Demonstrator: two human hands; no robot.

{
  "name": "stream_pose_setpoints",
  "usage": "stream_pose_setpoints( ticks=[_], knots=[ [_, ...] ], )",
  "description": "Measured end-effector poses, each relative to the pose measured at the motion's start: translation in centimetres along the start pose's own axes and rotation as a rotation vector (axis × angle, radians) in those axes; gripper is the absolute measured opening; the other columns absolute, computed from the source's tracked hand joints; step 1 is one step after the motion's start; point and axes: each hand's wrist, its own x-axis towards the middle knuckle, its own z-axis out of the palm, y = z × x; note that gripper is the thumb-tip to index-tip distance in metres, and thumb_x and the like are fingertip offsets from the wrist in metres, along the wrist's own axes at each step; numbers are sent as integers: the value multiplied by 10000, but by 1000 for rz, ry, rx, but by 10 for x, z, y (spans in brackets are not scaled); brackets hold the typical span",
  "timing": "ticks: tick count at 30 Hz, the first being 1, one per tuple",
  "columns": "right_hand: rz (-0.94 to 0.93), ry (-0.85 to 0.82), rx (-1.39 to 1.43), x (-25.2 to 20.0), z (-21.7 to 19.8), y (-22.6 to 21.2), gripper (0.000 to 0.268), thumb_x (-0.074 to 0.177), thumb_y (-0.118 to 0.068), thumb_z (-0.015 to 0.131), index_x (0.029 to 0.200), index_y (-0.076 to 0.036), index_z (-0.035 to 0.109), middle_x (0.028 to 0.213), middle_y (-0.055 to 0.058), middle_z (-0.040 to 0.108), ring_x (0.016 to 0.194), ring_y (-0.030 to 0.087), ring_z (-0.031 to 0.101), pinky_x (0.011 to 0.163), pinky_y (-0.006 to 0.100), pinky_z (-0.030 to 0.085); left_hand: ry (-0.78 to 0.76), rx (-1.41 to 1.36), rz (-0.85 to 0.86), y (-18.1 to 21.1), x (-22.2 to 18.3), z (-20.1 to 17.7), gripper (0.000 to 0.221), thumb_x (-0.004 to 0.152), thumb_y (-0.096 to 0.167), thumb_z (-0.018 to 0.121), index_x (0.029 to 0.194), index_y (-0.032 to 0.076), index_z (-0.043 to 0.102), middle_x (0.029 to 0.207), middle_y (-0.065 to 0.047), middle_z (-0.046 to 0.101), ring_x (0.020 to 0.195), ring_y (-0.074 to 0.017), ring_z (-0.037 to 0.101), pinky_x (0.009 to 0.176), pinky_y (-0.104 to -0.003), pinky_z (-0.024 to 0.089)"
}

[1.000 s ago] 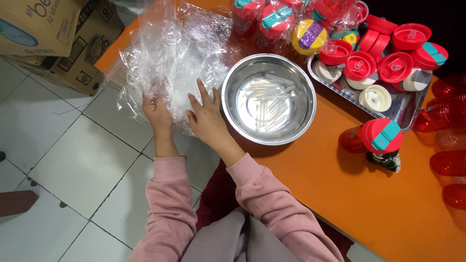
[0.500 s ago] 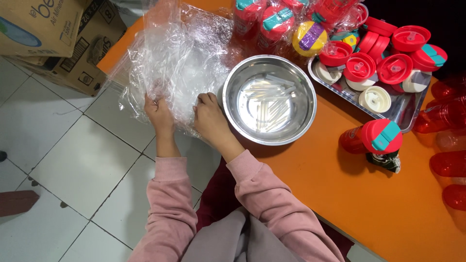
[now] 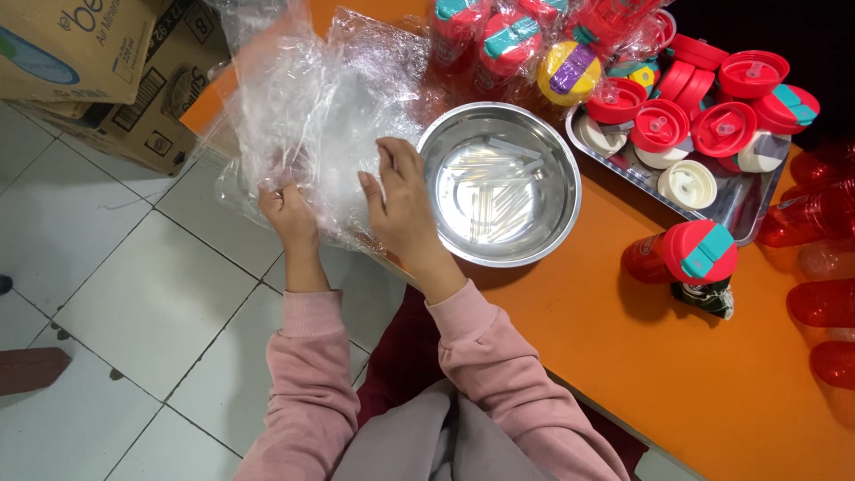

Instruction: Assembling small plastic containers and wrapping them in plastic film

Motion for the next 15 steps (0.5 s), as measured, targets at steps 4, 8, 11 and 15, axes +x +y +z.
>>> stream_pose_setpoints(
  ticks=[4,8,11,15],
  knots=[
    [-8,83,13,3,-27,3,558,1090,-357,412,1261,148,580,1334,227,558,1388,353,422,1255,516,210,-20,66,66,47,9,14,279,997,12,547,1258,-51,623,1189,-251,672,1188,-314,619,1062,-466,455],
    [-62,235,166,1,-54,26,392,1091,-239,447,1288,68,591,1381,156,545,1407,290,411,1260,470,229,-68,247,150,53,8,10,285,1022,2,542,1290,-75,604,1206,-286,669,1195,-412,626,1069,-498,450],
    [-94,315,243,-6,-88,29,343,1090,-179,462,1307,49,600,1361,164,563,1377,294,462,1237,473,290,-193,338,155,48,6,4,333,1012,-51,505,1334,-76,588,1240,-304,651,1199,-471,597,1092,-545,408],
    [-86,402,346,-21,-143,16,355,1096,-133,452,1315,110,592,1369,227,568,1349,334,505,1193,468,386,-453,611,31,68,9,8,360,1063,67,529,1414,-4,562,1392,-260,589,1359,-416,500,1194,-583,176]
  ],
)
